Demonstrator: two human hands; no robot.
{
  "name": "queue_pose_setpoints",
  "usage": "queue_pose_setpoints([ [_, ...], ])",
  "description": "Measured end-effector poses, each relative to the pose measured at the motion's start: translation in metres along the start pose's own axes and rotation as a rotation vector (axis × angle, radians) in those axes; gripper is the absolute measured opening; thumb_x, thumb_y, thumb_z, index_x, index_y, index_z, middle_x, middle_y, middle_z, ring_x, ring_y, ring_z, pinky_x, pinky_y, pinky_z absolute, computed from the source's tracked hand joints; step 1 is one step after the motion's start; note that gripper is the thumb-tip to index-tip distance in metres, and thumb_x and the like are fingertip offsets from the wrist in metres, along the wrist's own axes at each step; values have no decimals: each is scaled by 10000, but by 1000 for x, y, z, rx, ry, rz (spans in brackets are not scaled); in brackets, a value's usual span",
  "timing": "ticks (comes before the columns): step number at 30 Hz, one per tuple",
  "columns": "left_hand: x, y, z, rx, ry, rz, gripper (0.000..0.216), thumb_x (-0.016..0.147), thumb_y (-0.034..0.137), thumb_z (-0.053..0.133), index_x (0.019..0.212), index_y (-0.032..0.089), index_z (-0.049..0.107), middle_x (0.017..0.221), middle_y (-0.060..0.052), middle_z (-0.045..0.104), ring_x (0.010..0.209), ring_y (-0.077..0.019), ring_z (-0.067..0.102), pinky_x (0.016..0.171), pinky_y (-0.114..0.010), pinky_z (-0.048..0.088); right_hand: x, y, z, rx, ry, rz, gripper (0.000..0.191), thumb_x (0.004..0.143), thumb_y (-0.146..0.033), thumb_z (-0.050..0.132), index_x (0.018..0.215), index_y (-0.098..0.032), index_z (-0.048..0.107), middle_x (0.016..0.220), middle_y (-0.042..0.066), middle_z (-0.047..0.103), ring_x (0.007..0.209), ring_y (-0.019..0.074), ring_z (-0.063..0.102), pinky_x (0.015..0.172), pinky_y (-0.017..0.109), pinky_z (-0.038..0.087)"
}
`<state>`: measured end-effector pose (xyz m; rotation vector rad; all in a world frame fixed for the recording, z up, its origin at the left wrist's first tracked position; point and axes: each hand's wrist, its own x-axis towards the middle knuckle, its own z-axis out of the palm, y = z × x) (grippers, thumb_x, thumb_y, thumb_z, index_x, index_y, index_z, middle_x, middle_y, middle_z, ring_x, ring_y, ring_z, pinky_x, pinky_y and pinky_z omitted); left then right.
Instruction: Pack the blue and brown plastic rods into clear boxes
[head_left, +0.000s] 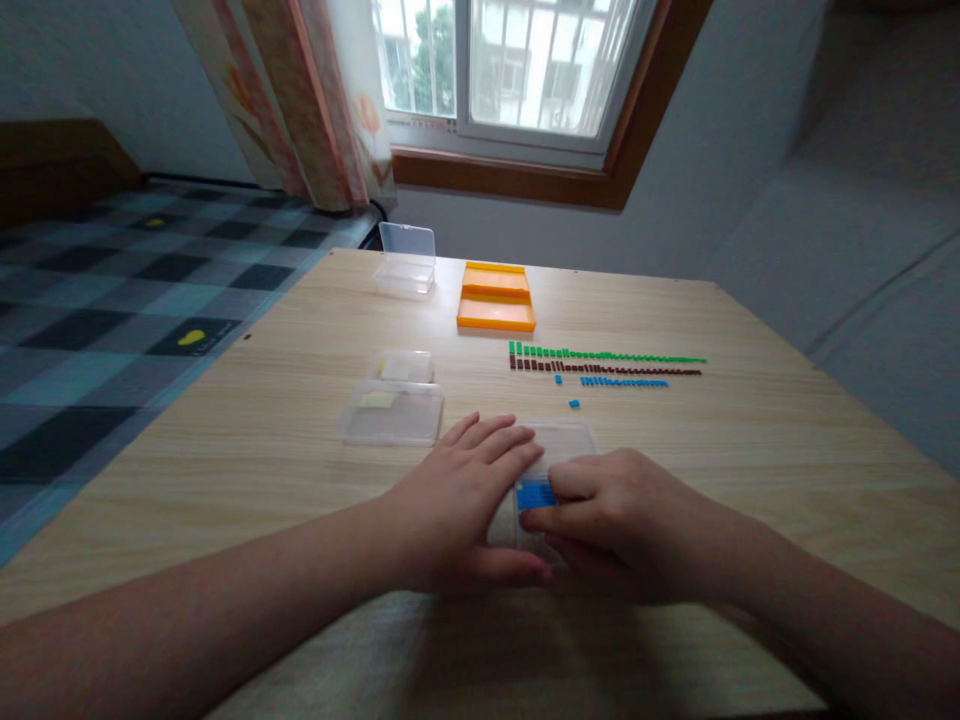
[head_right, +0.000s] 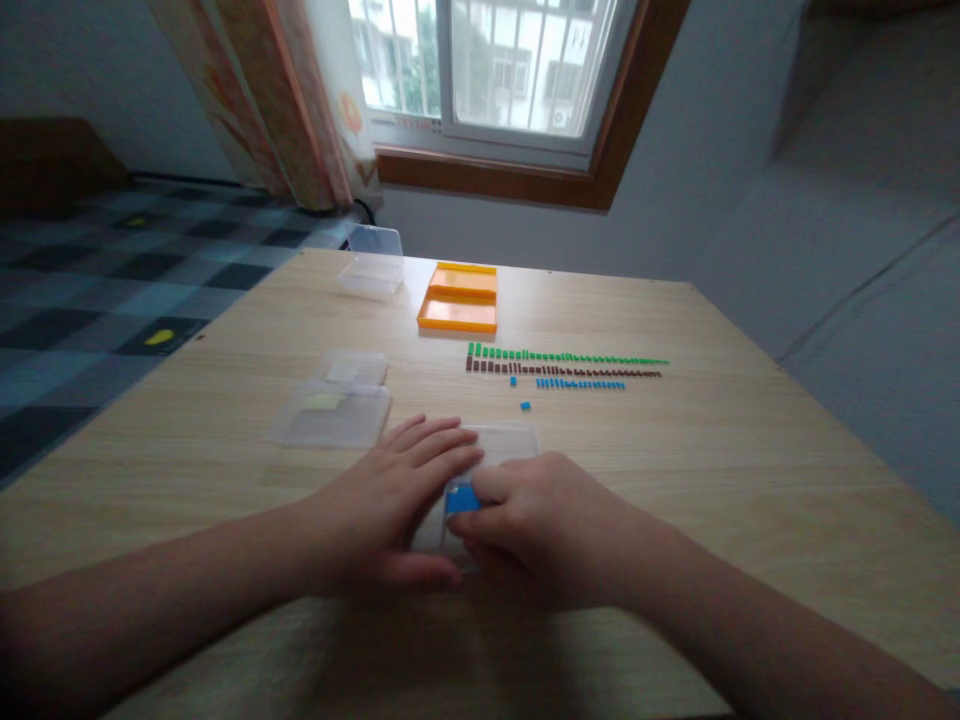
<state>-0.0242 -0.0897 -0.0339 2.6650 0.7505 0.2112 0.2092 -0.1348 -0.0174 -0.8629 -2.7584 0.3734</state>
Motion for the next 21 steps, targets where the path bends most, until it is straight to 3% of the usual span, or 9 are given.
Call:
queue_pose_setpoints([
  [21,0,1,-1,-3,-7,-8,968,765,749,765,1495,176,489,1605,-186,449,1514,-416,349,1256,-621,193,4,-4,2,4,56,44,249,972,-226,542,745,-181,633,718,-18,561,610,115,374,553,296,215],
])
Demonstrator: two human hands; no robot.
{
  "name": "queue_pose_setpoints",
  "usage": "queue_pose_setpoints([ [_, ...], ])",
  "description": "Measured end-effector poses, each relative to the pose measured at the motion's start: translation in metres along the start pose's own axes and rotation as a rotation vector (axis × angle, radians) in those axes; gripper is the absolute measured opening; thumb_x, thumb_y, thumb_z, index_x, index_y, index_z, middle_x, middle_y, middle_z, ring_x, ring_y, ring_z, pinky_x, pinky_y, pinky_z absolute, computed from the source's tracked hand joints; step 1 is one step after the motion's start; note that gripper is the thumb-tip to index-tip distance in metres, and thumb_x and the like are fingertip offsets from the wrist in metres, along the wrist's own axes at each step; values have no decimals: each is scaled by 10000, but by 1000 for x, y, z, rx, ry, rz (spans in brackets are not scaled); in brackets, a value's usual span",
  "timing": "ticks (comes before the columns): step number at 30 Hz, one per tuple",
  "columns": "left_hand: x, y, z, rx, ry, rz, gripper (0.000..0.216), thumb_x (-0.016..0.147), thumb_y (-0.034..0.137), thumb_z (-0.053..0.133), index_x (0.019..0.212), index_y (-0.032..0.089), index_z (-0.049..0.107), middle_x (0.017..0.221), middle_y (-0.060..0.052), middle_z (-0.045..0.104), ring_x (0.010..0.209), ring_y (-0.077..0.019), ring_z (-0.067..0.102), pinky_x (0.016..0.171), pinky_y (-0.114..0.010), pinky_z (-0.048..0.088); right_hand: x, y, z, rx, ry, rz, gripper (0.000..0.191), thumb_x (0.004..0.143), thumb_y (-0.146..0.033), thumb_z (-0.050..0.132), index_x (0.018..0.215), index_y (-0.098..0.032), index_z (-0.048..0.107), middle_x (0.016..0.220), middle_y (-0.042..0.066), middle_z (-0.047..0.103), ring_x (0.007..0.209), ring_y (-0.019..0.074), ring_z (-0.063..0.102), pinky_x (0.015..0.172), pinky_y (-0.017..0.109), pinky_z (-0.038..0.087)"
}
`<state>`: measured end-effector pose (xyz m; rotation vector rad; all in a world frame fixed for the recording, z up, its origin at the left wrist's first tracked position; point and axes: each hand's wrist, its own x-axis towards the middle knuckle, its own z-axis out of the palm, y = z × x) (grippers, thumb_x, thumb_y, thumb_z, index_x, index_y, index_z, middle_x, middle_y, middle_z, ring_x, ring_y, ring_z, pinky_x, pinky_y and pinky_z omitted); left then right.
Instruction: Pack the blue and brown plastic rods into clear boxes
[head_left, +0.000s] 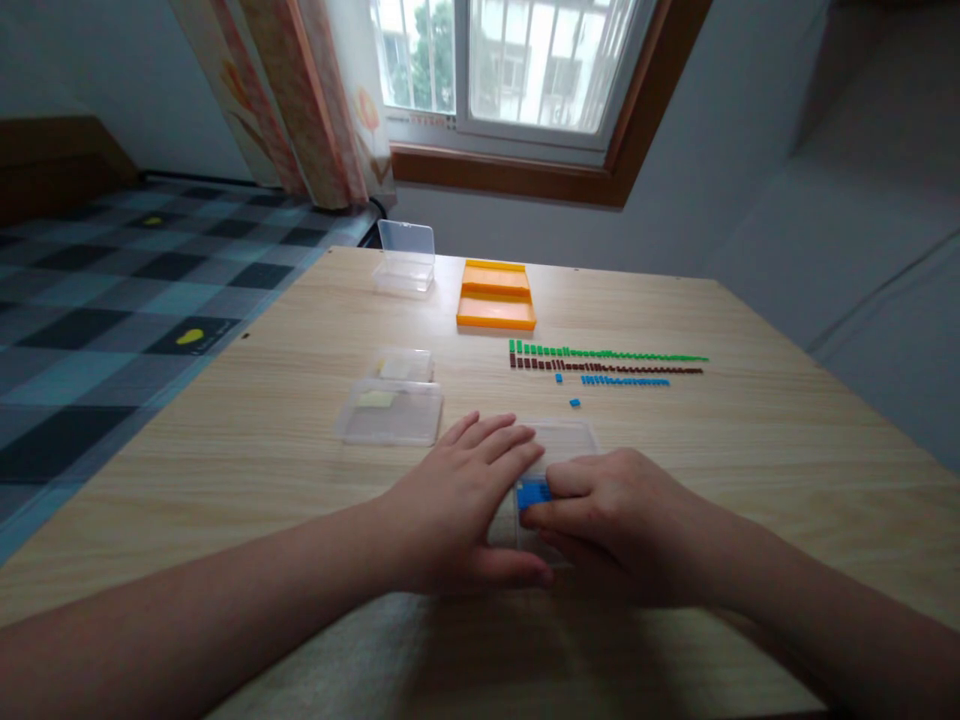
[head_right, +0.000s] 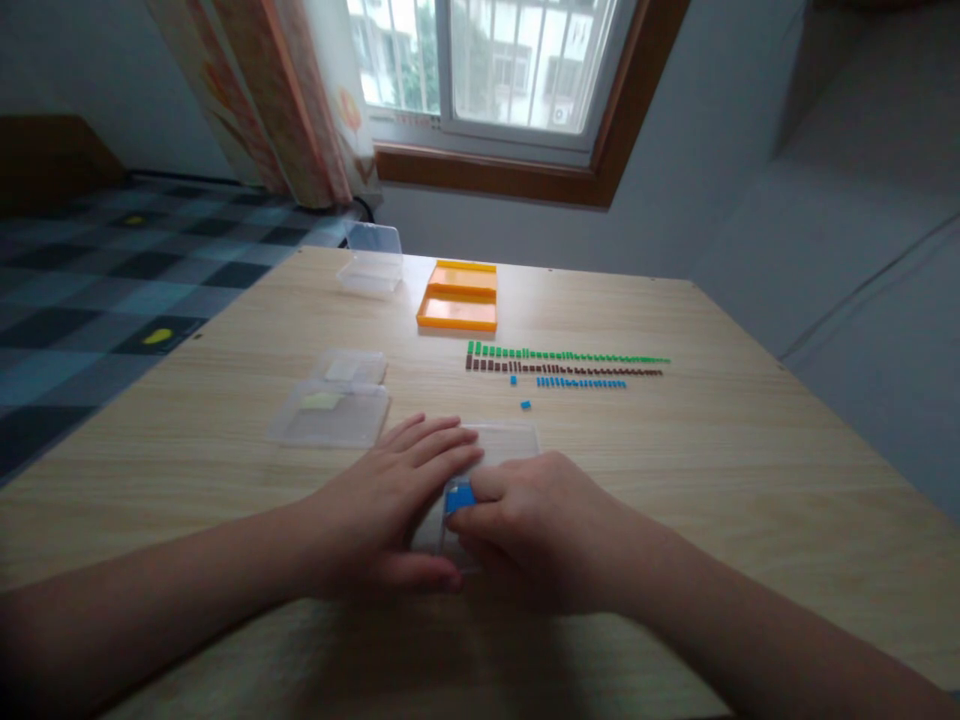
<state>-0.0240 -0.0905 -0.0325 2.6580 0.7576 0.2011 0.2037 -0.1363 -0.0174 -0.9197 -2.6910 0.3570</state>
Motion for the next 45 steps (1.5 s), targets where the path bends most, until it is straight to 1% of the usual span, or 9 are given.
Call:
queue_pose_setpoints([
  [8,0,0,0,22,-8,-3,987,758,746,772,1495,151,493,1601,-199,449,1512,-417,353,1251,-626,203,-3,1,-1,35,44,-43,190,955,-176,554,835,-189,700,713,-15,564,595,115,407,545,291,248],
  [10,1,1,0,25,-6,-4,998,751,759,770,1491,146,501,1599,-202,452,1512,-422,351,1250,-627,206,-5,4,-7,74,132,-78,185,950,-150,551,927,-186,731,692,-19,552,577,113,429,541,281,276],
  [13,1,1,0,15,-4,-8,1020,738,777,768,1496,152,498,1596,-200,456,1511,-429,350,1250,-631,204,-10,17,-21,67,356,-74,202,961,-141,546,982,-160,746,670,-14,550,568,110,481,537,266,321],
  [17,0,1,-1,0,-6,-15,1028,718,761,796,1505,174,492,1598,-189,457,1508,-428,356,1257,-630,190,-15,46,-30,-21,569,121,211,971,-154,559,968,-161,769,658,-2,608,559,116,516,543,262,371],
  [24,-1,-1,-2,-19,-11,-21,1014,744,754,780,1506,147,497,1602,-194,450,1509,-446,342,1245,-662,193,-11,87,-9,41,434,446,264,944,-249,595,1089,-174,803,801,55,722,647,155,581,609,290,424],
  [32,-2,-1,-2,-10,0,-9,973,771,755,749,1508,172,492,1597,-196,455,1501,-452,352,1230,-677,212,-4,93,0,17,336,512,262,935,-269,637,1127,-196,800,813,37,675,680,149,566,667,282,430],
  [38,-2,-1,-2,11,-16,-26,995,766,741,766,1512,145,485,1598,-207,450,1504,-458,344,1234,-671,214,-3,91,-4,-43,273,529,176,944,-242,646,968,-197,814,878,56,699,768,170,606,709,291,430],
  [42,-3,0,-3,-4,-6,-17,981,770,740,765,1514,166,482,1599,-201,451,1503,-452,350,1229,-680,214,-14,77,-23,-26,324,389,192,987,-253,619,987,-191,800,835,48,690,739,156,591,679,274,421],
  [45,-3,0,-4,-7,-17,-23,991,768,736,772,1511,146,486,1599,-208,448,1510,-451,339,1234,-675,207,-21,60,-37,105,164,143,216,1025,-270,590,1036,-199,794,793,26,666,692,122,582,645,243,409],
])
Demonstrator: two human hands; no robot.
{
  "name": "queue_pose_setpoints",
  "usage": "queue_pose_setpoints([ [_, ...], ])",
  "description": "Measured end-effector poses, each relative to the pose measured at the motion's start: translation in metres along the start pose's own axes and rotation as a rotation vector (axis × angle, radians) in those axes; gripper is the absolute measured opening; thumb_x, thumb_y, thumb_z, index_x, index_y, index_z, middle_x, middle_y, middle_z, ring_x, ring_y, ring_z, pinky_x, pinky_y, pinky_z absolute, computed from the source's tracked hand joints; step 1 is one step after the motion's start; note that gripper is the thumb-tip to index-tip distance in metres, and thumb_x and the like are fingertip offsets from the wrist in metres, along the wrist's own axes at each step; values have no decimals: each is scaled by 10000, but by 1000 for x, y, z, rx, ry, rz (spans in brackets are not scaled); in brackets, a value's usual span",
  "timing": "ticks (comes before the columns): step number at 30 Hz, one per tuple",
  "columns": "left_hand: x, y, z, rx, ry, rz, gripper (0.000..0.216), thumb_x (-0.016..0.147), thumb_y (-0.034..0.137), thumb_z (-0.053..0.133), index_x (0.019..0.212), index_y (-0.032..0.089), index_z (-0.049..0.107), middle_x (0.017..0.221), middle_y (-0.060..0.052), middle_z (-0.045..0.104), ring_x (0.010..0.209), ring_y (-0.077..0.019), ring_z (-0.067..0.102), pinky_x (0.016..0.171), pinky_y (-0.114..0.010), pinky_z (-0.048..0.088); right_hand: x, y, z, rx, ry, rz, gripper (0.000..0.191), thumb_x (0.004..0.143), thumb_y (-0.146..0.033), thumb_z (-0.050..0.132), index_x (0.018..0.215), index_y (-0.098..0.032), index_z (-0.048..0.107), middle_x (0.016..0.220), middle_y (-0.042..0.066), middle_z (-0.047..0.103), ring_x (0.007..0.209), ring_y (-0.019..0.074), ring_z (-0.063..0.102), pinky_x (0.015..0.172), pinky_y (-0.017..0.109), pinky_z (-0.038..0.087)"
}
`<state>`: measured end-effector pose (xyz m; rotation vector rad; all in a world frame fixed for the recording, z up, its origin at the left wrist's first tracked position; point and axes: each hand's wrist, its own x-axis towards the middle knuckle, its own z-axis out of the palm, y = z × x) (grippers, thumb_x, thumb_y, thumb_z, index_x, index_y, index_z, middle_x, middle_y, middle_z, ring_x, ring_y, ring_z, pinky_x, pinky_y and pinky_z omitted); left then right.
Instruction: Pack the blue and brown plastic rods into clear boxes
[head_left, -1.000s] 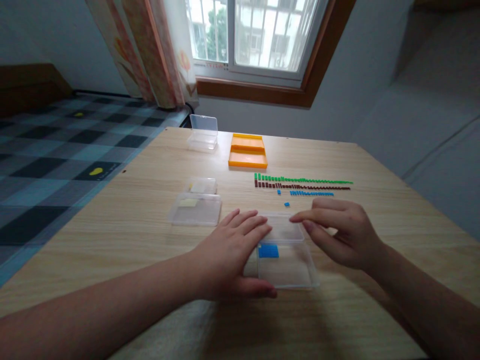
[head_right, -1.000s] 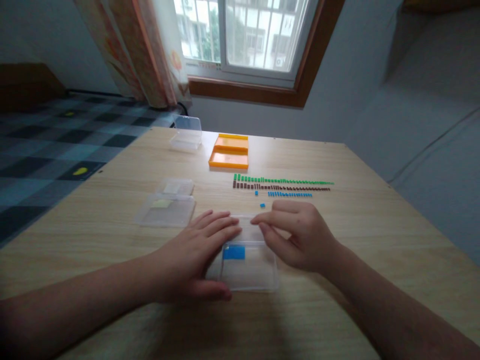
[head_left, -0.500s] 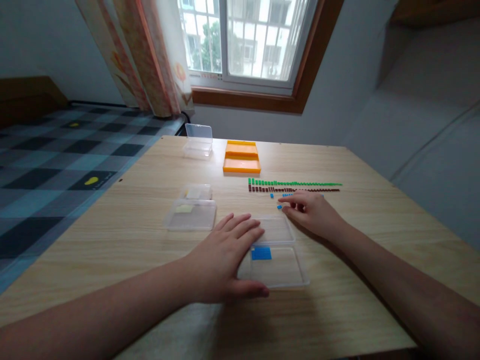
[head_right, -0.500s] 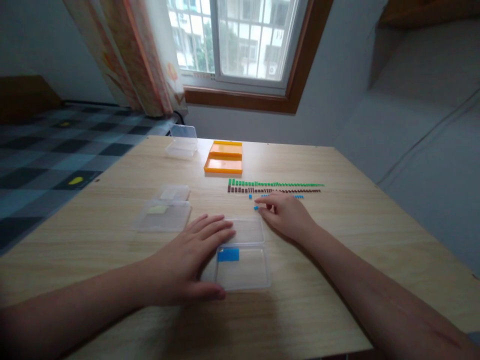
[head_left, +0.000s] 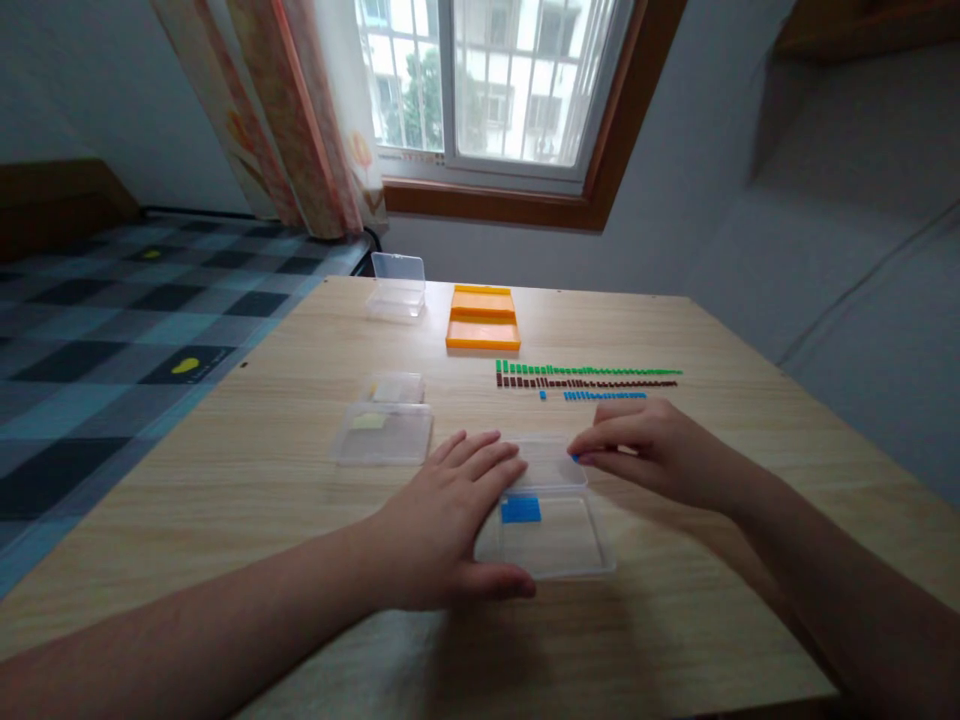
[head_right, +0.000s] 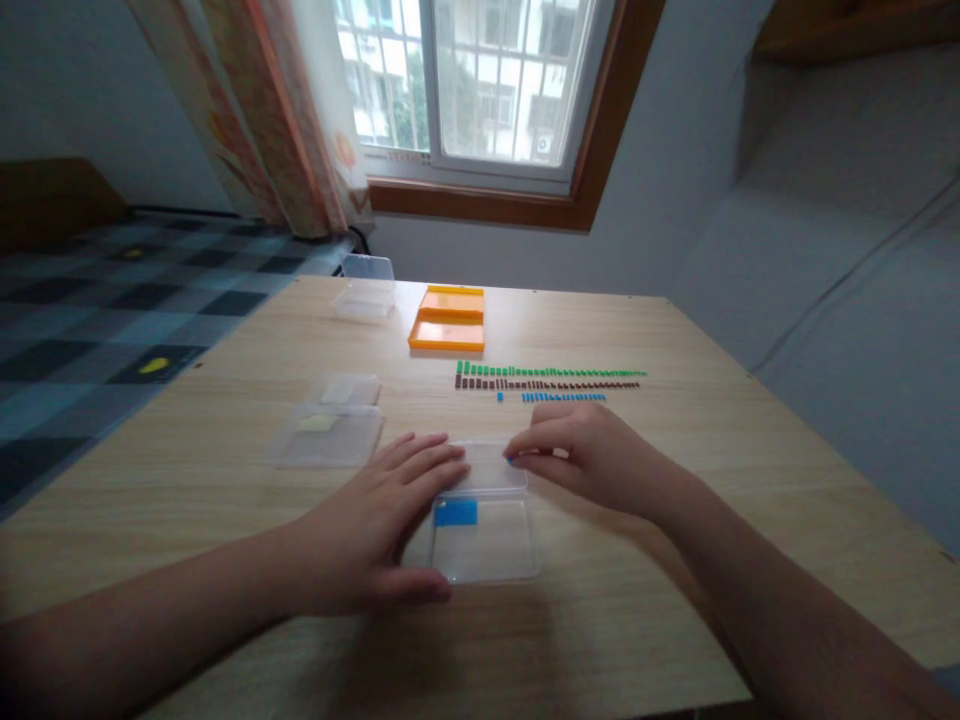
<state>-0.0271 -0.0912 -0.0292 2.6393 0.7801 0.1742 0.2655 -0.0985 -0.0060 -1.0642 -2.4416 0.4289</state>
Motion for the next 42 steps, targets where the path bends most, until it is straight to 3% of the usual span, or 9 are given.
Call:
queue_pose_setpoints([
  [3,-1,-1,1,13,-12,-6,994,771,753,759,1518,159,482,1608,-202,437,1515,-441,335,1239,-661,206,-4,-17,-2,46,-199,-66,205,1026,-243,594,1044,-219,797,820,19,679,699,105,602,657,230,408],
  [7,-2,-3,4,10,25,12,1021,760,788,738,1523,163,475,1610,-198,436,1515,-439,334,1244,-654,200,-3,-29,7,-37,-309,-60,226,985,-173,604,1028,-266,806,782,-6,657,662,102,570,635,239,372],
  [14,-1,-1,1,15,-6,-1,983,772,766,744,1520,185,479,1609,-192,440,1514,-436,339,1240,-656,204,-4,-31,7,-120,-258,-79,247,1000,-202,570,1082,-257,796,785,11,655,654,120,545,626,272,340],
  [23,-2,-3,5,21,14,4,1017,756,783,745,1519,166,479,1611,-196,435,1516,-437,334,1245,-651,195,-3,-41,1,-45,-367,-82,206,906,-170,552,798,-186,727,704,0,566,611,123,478,595,277,324],
  [36,-1,-2,3,-9,16,16,983,765,769,751,1516,196,484,1603,-183,452,1511,-434,347,1247,-653,188,-2,-38,7,-99,-316,-98,237,946,-171,533,966,-205,767,740,11,597,655,139,515,626,290,324],
  [42,-1,-1,2,14,-10,3,1004,762,768,752,1516,164,481,1605,-202,442,1509,-441,345,1244,-658,196,0,-38,8,-86,-302,-89,258,969,-191,510,858,-177,743,753,25,622,662,137,532,635,285,344],
])
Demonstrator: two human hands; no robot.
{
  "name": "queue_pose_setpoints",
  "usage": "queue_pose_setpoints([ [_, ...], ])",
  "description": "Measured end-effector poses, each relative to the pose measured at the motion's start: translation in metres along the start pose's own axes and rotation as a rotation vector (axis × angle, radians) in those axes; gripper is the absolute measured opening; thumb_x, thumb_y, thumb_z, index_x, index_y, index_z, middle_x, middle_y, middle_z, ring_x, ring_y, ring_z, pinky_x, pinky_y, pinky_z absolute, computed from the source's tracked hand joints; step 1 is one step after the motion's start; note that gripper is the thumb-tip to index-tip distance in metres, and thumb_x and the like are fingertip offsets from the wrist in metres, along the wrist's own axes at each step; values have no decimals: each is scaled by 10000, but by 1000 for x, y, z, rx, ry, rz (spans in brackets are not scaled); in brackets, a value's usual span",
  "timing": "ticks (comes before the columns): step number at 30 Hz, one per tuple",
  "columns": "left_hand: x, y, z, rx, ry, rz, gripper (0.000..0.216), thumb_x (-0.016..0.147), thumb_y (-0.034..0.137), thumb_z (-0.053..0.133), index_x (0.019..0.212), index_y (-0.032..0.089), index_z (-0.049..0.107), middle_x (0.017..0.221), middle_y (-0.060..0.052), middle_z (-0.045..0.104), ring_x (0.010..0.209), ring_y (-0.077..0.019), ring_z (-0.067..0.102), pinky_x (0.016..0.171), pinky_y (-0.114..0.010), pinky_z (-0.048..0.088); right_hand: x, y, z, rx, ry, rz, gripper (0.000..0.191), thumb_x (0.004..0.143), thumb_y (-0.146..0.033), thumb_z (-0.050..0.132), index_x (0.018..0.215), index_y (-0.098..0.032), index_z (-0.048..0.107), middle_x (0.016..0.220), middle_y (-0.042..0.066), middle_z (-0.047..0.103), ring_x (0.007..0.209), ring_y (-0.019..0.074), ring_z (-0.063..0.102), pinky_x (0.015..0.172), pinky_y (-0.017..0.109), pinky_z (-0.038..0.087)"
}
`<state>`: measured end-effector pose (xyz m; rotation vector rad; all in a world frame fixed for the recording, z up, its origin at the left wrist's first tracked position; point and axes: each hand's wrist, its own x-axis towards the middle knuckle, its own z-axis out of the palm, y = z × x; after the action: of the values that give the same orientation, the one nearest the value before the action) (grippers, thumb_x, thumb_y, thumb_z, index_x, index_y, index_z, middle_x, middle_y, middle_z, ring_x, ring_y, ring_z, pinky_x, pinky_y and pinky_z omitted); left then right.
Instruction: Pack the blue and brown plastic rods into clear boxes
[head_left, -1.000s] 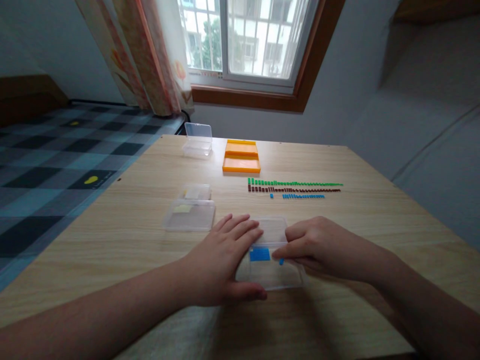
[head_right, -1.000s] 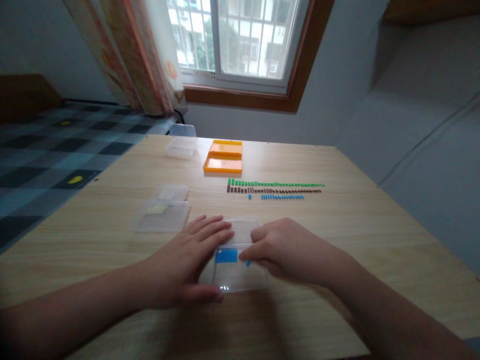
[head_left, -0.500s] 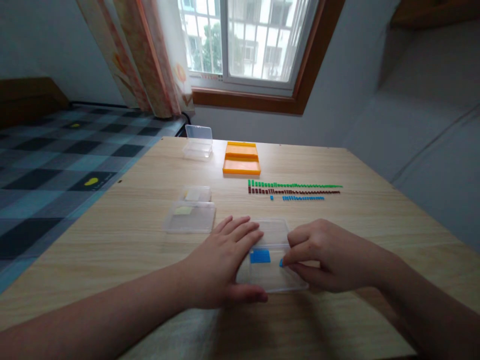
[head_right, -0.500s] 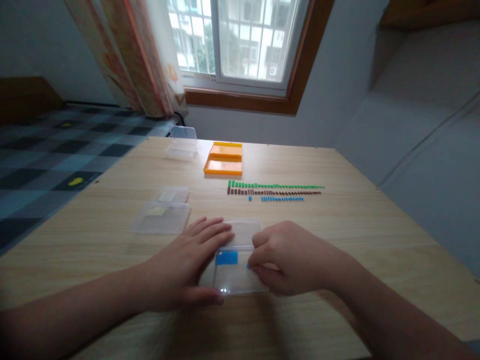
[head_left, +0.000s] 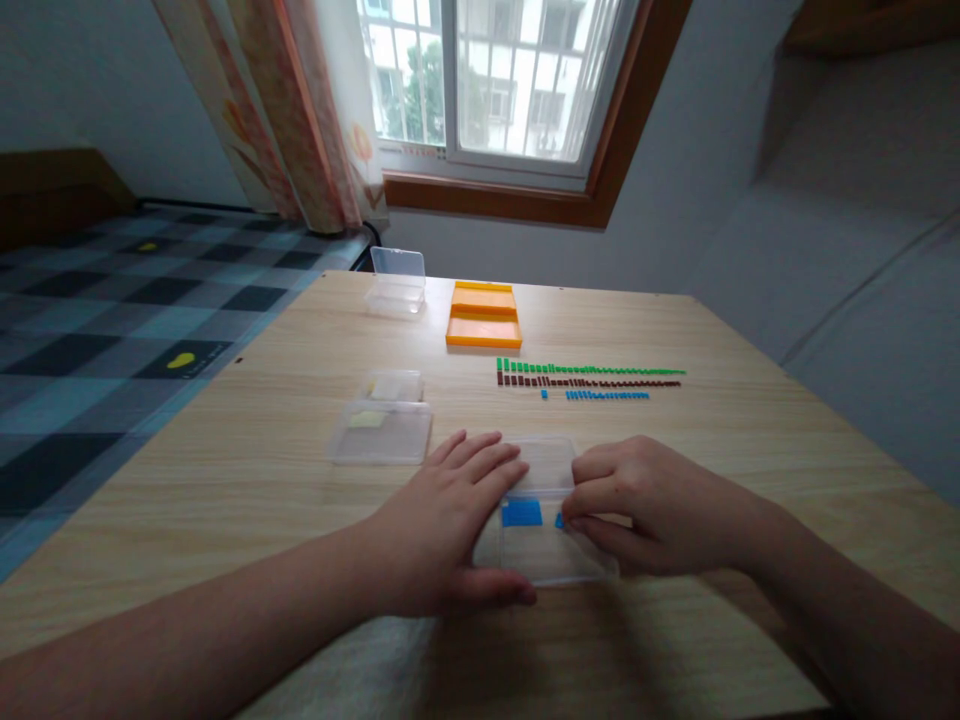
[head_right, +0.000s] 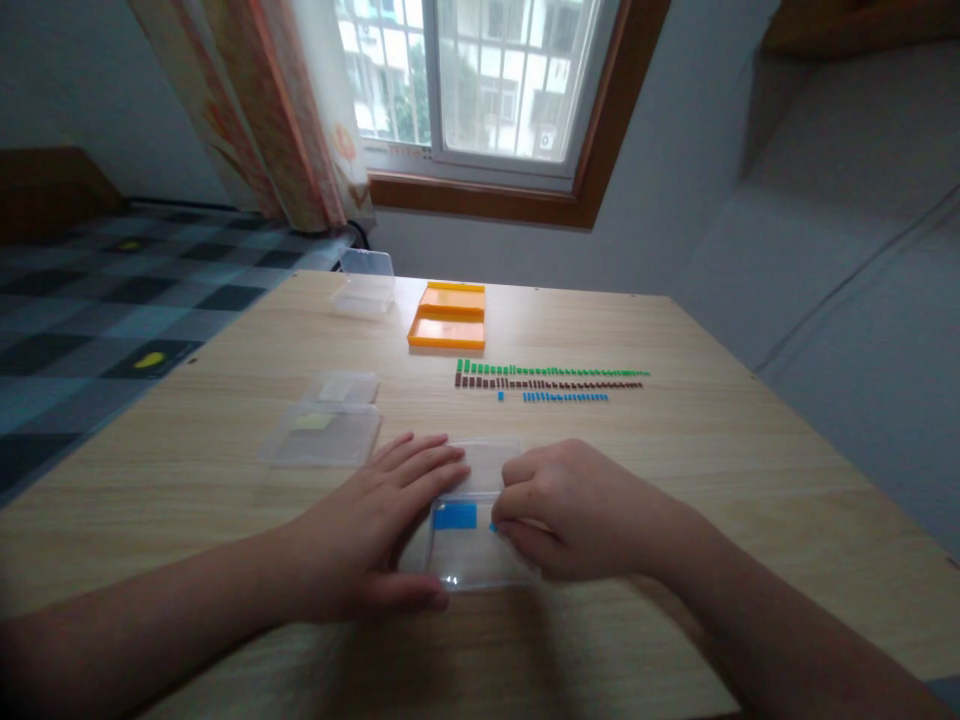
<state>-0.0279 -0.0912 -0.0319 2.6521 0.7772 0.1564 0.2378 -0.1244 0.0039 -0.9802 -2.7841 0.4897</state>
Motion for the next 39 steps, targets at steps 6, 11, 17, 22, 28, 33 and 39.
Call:
queue_pose_setpoints([
  [6,0,-2,3,0,34,13,1018,751,776,754,1514,160,483,1604,-196,446,1510,-437,343,1244,-656,195,-2,2,-1,6,0,8,259,973,-202,516,900,-184,764,758,24,627,671,139,547,640,287,348],
  [11,2,1,0,6,7,6,1005,760,759,763,1514,155,482,1604,-202,443,1510,-436,346,1243,-650,204,-3,3,-1,4,22,31,244,977,-211,535,962,-199,778,782,22,649,680,133,564,646,282,349],
  [17,2,-1,2,5,39,27,988,763,794,734,1503,187,491,1595,-185,462,1505,-431,358,1251,-639,193,2,0,1,-58,-48,52,222,938,-188,557,916,-220,775,743,-2,621,642,122,528,628,283,326],
  [22,3,0,1,6,32,20,982,765,784,740,1504,187,491,1597,-187,459,1502,-433,362,1242,-651,211,4,-4,0,-78,-82,90,203,933,-177,574,870,-231,759,752,-16,629,645,113,526,627,276,318],
  [28,3,1,-1,16,14,9,996,770,775,743,1503,148,493,1596,-207,453,1502,-442,358,1238,-659,215,4,-7,-1,-47,-97,115,201,936,-172,583,815,-212,739,741,-16,634,651,108,538,632,264,328],
  [33,3,1,0,9,28,9,984,762,776,748,1498,173,499,1591,-196,464,1500,-437,365,1238,-652,222,4,-6,-1,24,-98,136,179,900,-137,605,826,-220,745,775,-22,670,672,101,573,647,243,352],
  [39,3,0,1,15,22,7,1004,760,781,744,1501,152,496,1597,-203,454,1504,-437,357,1239,-655,217,4,-5,0,64,-89,141,165,881,-115,620,831,-214,742,792,-22,685,687,99,588,667,230,372],
])
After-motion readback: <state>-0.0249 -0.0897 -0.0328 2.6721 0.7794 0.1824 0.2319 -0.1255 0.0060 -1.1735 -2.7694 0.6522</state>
